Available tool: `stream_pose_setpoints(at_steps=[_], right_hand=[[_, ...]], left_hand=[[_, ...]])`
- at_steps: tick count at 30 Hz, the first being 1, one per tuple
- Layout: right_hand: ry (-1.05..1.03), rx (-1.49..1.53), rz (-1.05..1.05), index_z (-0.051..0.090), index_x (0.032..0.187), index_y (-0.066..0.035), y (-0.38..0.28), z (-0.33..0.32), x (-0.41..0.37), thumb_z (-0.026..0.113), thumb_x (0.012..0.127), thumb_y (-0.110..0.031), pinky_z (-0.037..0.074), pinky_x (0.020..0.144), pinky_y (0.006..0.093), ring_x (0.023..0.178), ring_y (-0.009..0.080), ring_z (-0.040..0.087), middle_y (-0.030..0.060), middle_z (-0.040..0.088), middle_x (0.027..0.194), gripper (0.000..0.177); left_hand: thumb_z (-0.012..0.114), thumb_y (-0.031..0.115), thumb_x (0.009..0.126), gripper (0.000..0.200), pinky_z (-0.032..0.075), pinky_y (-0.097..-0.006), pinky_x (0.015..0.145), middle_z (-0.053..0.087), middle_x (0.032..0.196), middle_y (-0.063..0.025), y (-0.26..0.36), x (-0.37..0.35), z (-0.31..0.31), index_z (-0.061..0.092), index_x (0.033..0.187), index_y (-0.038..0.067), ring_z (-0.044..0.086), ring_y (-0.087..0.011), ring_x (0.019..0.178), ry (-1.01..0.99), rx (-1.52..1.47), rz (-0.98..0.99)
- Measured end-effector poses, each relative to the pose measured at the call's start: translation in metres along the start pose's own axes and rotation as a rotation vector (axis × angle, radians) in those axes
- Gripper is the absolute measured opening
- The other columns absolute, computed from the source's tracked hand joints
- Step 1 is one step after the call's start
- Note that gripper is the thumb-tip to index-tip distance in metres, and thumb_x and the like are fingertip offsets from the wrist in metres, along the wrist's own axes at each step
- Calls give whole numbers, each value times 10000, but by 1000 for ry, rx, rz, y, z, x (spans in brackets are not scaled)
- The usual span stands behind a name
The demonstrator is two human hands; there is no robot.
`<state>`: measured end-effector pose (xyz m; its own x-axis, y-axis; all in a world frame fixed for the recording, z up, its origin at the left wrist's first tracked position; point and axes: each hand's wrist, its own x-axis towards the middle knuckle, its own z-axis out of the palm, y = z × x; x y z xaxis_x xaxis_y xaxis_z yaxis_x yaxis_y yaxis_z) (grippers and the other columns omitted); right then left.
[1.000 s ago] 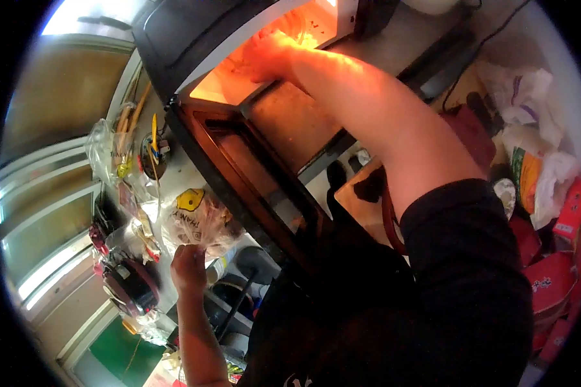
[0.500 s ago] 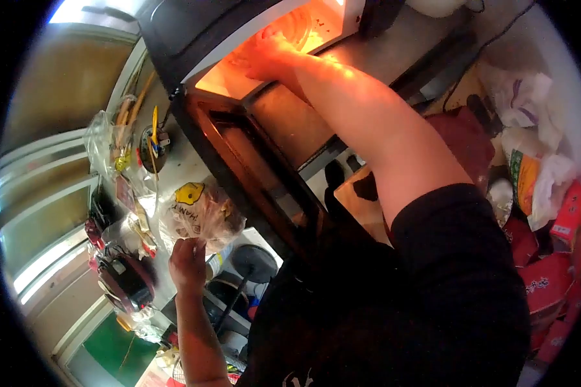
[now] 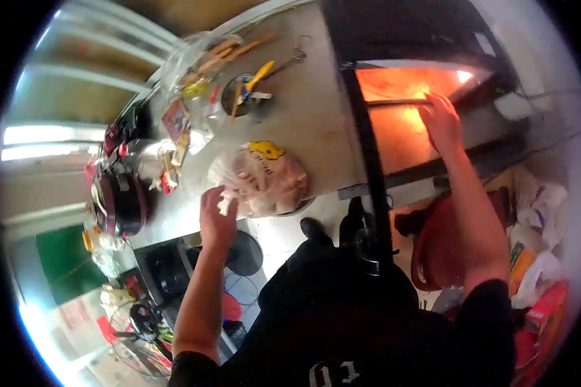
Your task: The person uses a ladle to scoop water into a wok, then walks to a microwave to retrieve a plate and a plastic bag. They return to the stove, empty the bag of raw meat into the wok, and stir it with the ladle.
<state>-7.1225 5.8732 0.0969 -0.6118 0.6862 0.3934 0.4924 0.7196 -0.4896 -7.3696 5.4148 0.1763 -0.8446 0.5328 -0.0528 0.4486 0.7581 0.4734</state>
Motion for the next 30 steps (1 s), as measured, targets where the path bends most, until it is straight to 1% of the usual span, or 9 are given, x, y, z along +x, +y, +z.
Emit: stream_pose_setpoints(at_steps=[3,7,12,15,17,19,24,27,30], right_hand=[[-13,129,64,641,1121,-28,-19,-51,-17,664,856,-163,456,941,333,1100,232,585,109,639,1143,297],[-103,210,265,637,1148,-34,-96,-117,-12,625,895,-134,449,881,266,1023,127,576,44,637,1079,273],[-349,524,188,635,1156,-60,-229,-144,-9,663,874,-182,474,853,282,955,130,588,41,635,1012,309],[-740,828,352,597,1221,-75,-305,-103,-21,659,882,-205,475,868,310,981,165,597,75,631,1057,368],[-925,828,677,487,1328,-34,-340,-56,-37,643,866,-232,434,949,338,1133,197,539,115,561,1251,526],[-861,481,743,398,1395,-50,-344,13,-64,682,823,-279,408,985,406,1192,244,496,141,497,1317,679],[-513,605,1035,389,1357,-54,-313,125,-122,710,792,-295,405,978,487,1168,312,489,151,449,1319,693],[-455,635,1136,393,1334,-76,-313,127,-126,716,784,-287,439,911,548,1123,345,494,139,448,1325,673],[-670,762,1371,433,1312,-113,-321,115,-125,708,781,-270,469,826,576,1070,352,511,124,473,1304,619]], left_hand=[[721,240,802,475,385,-446,1028,531,1270,-191,2,3,3,568,1200,32,478,-371,1204,-3,69,106],[752,318,754,584,318,-485,1081,454,1387,-189,-8,6,20,551,1233,53,381,-382,1312,-96,183,260],[715,340,766,543,317,-473,1088,479,1379,-155,-35,30,11,579,1243,118,382,-349,1321,-296,134,226],[723,351,757,561,326,-468,1085,517,1338,-166,-64,50,14,581,1260,145,430,-330,1288,95,184,268],[730,362,749,586,367,-452,1064,523,1333,-181,-82,65,19,574,1277,160,487,-333,1242,8,185,219],[736,364,740,631,408,-436,1033,476,1386,-183,-106,80,28,549,1306,156,494,-348,1239,-454,-121,284],[696,340,767,634,439,-441,997,478,1383,-188,-86,68,24,500,1349,182,516,-378,1206,-331,105,257],[652,303,798,596,468,-456,951,473,1380,-199,-73,71,13,484,1360,195,554,-393,1146,-366,40,284],[617,272,820,564,495,-466,894,477,1351,-233,-67,79,14,475,1360,191,589,-406,1073,-544,224,290]])
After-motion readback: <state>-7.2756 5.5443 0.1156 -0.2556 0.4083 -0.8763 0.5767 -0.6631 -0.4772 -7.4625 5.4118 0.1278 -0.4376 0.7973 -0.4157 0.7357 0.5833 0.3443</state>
